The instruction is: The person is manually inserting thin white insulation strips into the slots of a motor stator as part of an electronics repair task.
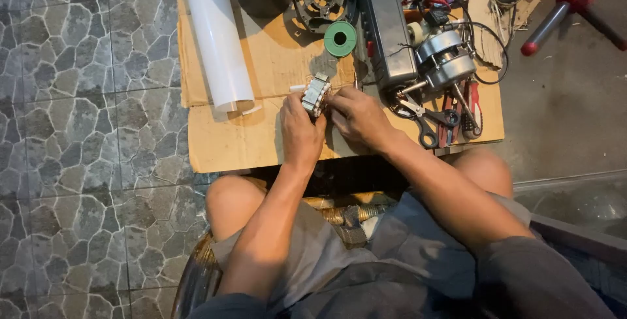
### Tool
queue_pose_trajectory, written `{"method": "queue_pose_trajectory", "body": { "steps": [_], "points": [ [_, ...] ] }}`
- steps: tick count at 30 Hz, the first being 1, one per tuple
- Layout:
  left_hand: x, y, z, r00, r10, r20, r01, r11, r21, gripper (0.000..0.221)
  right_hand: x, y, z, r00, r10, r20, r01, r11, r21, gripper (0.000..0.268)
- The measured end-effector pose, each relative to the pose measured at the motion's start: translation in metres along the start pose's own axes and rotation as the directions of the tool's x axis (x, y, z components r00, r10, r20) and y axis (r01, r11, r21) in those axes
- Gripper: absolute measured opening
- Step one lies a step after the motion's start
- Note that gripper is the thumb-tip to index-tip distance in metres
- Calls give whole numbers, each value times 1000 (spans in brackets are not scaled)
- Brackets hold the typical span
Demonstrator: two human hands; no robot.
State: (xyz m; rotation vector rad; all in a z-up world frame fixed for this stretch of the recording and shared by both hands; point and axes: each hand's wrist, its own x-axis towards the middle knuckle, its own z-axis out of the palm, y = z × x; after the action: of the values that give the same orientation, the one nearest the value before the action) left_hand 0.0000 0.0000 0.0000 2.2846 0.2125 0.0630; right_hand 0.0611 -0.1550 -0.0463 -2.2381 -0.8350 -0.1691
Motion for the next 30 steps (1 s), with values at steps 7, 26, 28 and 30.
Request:
{"method": "queue_pose_trajectory", "body": {
  "steps": [7, 26, 28, 30],
  "points": [
    [-1, -1, 1, 1000, 9, -12, -9, 1000, 0, 47, 4, -16, -13, 987, 160, -30, -152, 971, 186, 17],
    [3, -6, 3, 1000, 24, -19, -24, 1000, -7, 53, -5, -14, 6, 996, 82, -21, -83, 994, -67, 12],
    [3, -10, 5, 1000, 16, -11, -16, 1000, 1, 54, -6, -12, 6, 996, 92, -15, -92, 994, -62, 10],
    [4, -15, 7, 1000, 7, 0, -7, 1000, -15, 55, -4, -9, 2, 998, 55, 32, -53, 998, -40, 15]
  ]
}}
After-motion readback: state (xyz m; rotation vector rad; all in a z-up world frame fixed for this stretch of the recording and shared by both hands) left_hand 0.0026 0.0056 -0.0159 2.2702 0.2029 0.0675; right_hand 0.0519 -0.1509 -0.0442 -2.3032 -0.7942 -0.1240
